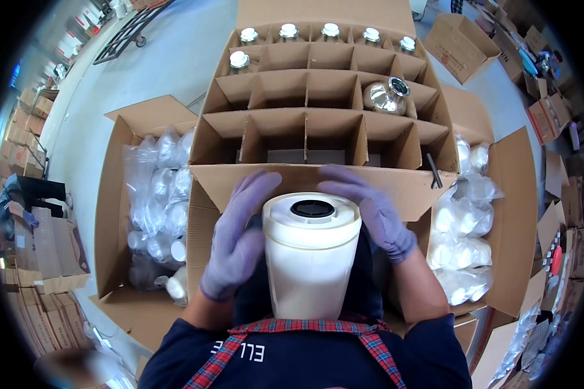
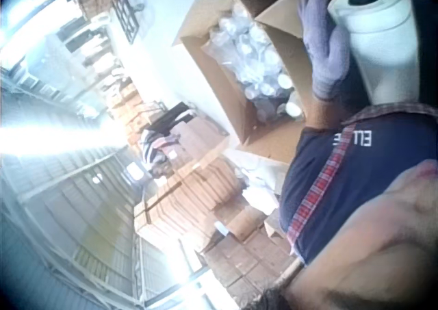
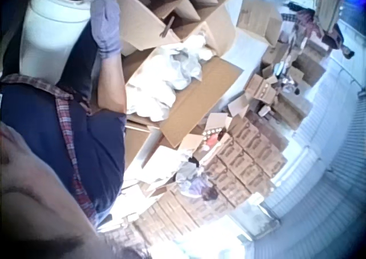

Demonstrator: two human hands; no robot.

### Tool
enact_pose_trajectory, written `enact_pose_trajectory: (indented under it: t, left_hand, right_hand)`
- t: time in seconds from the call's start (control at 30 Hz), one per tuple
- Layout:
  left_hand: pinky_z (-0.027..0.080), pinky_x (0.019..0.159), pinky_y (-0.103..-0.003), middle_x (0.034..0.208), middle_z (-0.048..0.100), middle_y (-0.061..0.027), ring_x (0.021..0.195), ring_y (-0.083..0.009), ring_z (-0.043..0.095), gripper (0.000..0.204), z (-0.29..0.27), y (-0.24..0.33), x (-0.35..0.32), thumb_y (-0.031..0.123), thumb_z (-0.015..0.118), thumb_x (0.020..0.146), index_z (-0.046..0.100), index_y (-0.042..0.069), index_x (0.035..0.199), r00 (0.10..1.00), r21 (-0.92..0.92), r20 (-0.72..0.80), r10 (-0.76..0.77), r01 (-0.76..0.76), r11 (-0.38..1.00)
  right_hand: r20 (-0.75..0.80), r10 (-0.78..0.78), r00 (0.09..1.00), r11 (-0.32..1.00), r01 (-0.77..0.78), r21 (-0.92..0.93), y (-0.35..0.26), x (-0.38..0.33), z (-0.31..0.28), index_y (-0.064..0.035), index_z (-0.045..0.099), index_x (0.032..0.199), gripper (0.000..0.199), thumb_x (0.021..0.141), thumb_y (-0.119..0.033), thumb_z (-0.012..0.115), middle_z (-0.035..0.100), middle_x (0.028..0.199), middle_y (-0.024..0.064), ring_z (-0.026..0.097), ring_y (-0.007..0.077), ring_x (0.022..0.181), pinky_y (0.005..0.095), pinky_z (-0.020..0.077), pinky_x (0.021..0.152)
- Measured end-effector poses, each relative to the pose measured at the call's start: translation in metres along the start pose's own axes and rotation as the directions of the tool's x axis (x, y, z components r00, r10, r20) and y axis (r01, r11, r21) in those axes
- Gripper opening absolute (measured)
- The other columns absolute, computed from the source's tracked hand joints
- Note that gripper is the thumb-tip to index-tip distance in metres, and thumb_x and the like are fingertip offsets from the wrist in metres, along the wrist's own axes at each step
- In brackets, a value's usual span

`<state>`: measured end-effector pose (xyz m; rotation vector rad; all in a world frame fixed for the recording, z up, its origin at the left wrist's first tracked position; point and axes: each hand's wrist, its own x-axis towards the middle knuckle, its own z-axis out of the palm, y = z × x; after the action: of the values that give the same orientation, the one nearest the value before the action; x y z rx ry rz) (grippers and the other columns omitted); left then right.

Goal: The person assembles white thermos bottles by inserting inner liners, screwing on lids, and placing each completed unit into a plastic bag. They then place the bagged thermos into a cardboard box with dividers.

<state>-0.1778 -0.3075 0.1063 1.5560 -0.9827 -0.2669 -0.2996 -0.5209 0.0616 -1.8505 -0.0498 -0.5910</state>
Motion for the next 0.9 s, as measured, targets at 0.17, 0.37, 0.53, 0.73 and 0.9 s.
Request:
enact_pose_trajectory:
  t: [0.17,0.37,0.53,0.73,0.9]
  left_hand:
    - [0.031,0.115,-0.049,0.099,0.070,-0.0201,0.100,-0.0345,0.064,0.032,0.004,-0.072,-0.013,0.023,0.051,0.083,0.068,-0.005,0.083,0.951,-0.581,0.243,-0.190,0.300,0.757]
    - [0.036,0.111,-0.046,0.113,0.066,-0.0229,0.121,-0.0353,0.058,0.044,0.006,-0.022,-0.002,0.017,0.054,0.083,0.063,-0.008,0.119,0.982,-0.195,-0.003,-0.189,0.185,0.963]
    - [0.029,0.116,-0.050,0.103,0.070,-0.0200,0.112,-0.0351,0.061,0.032,0.009,-0.091,-0.010,0.027,0.060,0.080,0.072,-0.001,0.089,0.969,-0.748,0.246,0.031,0.169,0.642]
    - [0.028,0.115,-0.048,0.116,0.067,-0.0212,0.121,-0.0370,0.056,0.044,-0.004,-0.023,0.006,0.028,0.048,0.090,0.068,-0.004,0.112,0.992,-0.218,0.124,0.009,0.018,0.976]
    - [0.027,0.118,-0.047,0.102,0.070,-0.0189,0.110,-0.0319,0.061,0.035,0.009,-0.089,-0.009,0.023,0.050,0.089,0.073,-0.002,0.088,0.957,-0.780,0.274,0.099,0.162,0.604]
  right_hand:
    - [0.268,0.413,0.871,0.711,-0.125,-0.692,-0.080,0.007,0.032,-0.0013,0.067,0.098,0.035,0.094,-0.034,0.055,0.069,0.101,0.0156,0.065,0.0348,0.099,0.0431,0.0497,0.091]
    - [0.166,0.009,0.986,0.988,-0.034,0.152,0.011,0.007,0.000,-0.0032,0.067,0.120,0.047,0.098,-0.038,0.044,0.068,0.116,0.0204,0.062,0.0375,0.113,0.0444,0.0409,0.107]
    - [0.247,0.338,0.908,0.794,-0.134,-0.594,-0.072,0.008,0.029,-0.0018,0.069,0.110,0.045,0.096,-0.041,0.052,0.069,0.106,0.0181,0.066,0.0345,0.104,0.0411,0.0507,0.094]
    - [0.191,0.057,0.980,0.998,-0.059,0.005,-0.007,0.016,0.005,0.0008,0.067,0.107,0.030,0.094,-0.022,0.053,0.068,0.111,0.0216,0.064,0.0374,0.108,0.0417,0.0497,0.096]
    - [0.251,0.359,0.899,0.779,-0.141,-0.611,-0.075,0.004,0.025,0.0032,0.065,0.109,0.036,0.091,-0.027,0.061,0.068,0.109,0.0242,0.064,0.0399,0.108,0.0426,0.0500,0.097]
